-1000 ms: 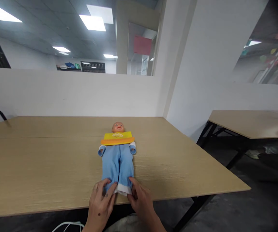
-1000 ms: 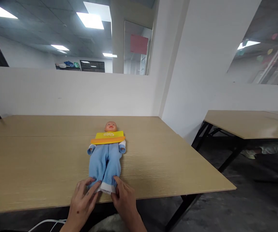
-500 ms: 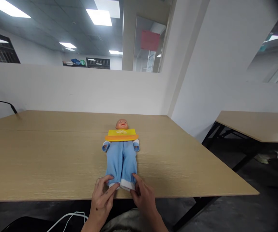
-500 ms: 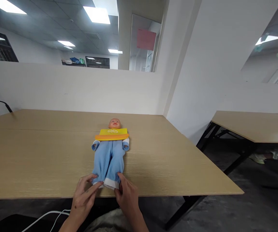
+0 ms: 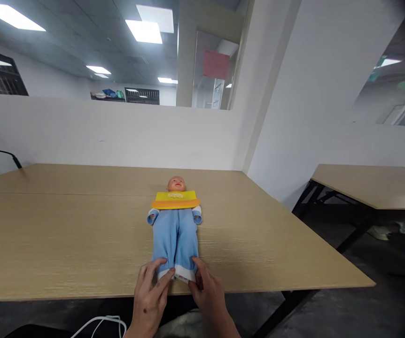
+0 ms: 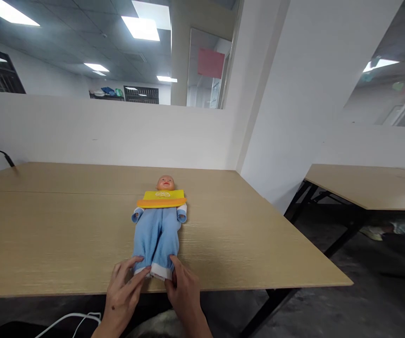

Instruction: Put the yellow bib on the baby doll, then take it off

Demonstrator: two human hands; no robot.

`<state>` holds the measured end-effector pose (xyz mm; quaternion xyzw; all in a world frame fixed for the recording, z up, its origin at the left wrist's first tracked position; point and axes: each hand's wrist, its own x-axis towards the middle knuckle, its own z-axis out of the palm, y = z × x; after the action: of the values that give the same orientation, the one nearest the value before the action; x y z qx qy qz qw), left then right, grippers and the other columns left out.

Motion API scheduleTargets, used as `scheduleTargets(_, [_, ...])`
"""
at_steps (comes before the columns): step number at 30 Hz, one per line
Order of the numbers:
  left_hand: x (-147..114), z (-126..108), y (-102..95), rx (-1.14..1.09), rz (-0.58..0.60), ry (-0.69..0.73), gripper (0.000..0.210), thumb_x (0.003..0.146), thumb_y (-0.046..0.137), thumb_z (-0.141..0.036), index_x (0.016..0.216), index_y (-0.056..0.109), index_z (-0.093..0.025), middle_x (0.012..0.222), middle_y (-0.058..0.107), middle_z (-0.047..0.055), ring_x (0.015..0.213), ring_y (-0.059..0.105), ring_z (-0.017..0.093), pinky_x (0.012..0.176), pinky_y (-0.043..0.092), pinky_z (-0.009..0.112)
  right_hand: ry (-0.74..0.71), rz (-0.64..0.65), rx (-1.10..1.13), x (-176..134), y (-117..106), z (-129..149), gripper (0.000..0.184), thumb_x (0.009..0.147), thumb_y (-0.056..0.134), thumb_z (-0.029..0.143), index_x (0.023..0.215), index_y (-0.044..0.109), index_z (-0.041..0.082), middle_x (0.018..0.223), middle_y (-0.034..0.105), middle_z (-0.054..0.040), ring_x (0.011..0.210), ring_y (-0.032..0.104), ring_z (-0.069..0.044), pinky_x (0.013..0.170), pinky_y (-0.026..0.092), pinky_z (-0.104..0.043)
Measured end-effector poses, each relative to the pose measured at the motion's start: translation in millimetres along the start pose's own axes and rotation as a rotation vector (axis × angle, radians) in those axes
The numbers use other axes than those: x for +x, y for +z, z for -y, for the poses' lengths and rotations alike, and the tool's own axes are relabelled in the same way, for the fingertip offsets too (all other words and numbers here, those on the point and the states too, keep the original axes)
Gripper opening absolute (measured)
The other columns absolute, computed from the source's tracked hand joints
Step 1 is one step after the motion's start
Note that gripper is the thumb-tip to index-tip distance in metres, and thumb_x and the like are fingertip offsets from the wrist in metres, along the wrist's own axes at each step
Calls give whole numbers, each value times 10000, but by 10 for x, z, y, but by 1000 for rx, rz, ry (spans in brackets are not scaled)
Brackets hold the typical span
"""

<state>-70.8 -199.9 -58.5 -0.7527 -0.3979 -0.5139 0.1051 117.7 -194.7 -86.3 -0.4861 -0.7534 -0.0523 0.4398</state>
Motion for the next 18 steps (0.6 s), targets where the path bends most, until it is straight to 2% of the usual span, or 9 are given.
scheduleTargets(5, [16,-29,-33,-26,-32,-4,306,840,530,0,969,688,-229,1098,592,111,985,577,201,801,531,356,2,3,-4,-11,10,-12,542,720,477,80,1259,478,139,616,567,31,490,523,-123,506,455,-227])
scheduleTargets(8, [-43,-119,-2,19,-139,-24,217,823,575,-36,909,679,-205,893,629,85,801,608,175,691,527,306,4,8,-13,-7,8,-10,540,718,485,82,1255,482,140,619,569,29,498,535,-128,505,455,-231])
scheduleTargets(10, [-116,-195,28,16,-169,-5,157,829,585,-75,887,663,-199,722,633,40,642,601,147,612,507,272,8,12,-13,-2,7,-8,541,716,487,80,1254,486,142,617,569,30,497,536,-128,499,451,-231])
scheduleTargets(13, [-234,-261,66,-6,-119,-12,111,882,544,-163,897,648,-201,677,688,18,576,640,136,597,509,240,6,3,-7,1,14,-12,538,720,489,85,1255,489,142,611,567,31,488,530,-127,499,451,-233])
scheduleTargets(15, [-288,-249,83,34,-77,-72,140,914,520,-246,938,646,-191,709,719,22,569,665,129,579,504,216,-4,-15,-1,-3,20,-17,532,726,489,89,1256,494,138,611,567,28,487,527,-127,502,451,-234])
scheduleTargets(18, [-314,-182,99,141,-1,-145,205,920,520,-343,928,647,-181,625,693,-5,483,639,117,476,446,217,0,-9,9,-11,22,-23,520,740,497,96,1259,504,132,616,572,21,497,532,-127,503,450,-233])
